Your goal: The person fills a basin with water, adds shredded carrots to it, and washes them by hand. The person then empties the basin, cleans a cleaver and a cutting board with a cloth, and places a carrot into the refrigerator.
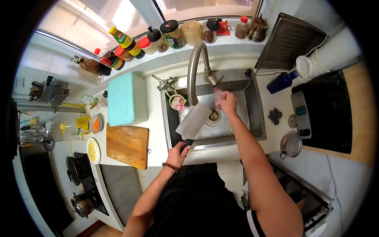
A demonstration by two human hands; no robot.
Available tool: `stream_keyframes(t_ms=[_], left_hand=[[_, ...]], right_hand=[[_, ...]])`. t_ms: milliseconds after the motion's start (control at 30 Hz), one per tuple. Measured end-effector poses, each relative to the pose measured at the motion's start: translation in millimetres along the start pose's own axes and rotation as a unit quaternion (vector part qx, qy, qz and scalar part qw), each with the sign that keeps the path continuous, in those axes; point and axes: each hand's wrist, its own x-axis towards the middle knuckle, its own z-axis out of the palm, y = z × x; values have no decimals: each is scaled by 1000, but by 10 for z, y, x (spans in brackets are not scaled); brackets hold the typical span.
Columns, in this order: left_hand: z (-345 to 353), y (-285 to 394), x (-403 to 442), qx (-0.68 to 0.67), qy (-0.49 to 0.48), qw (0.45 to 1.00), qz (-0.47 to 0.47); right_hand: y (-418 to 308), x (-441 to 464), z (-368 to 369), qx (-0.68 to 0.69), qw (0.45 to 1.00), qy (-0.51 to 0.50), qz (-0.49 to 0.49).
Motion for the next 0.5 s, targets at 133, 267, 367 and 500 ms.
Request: stream_keyframes(t_ms=[133, 267, 367, 500], left_hand=[[37, -103, 61, -88, -57, 987, -122], [126, -152, 54, -52, -44, 997, -46], [138, -49, 128, 7, -59, 997, -44], [113, -37, 94, 56, -67, 996, -15]], right_hand=[[-909, -307, -637, 119, 983, -11, -136], [-1282, -1005, -531, 80, 896, -137, -415], [-1138, -1242, -207, 22, 895, -174, -409], [-751, -765, -102, -93, 957, -146, -231]])
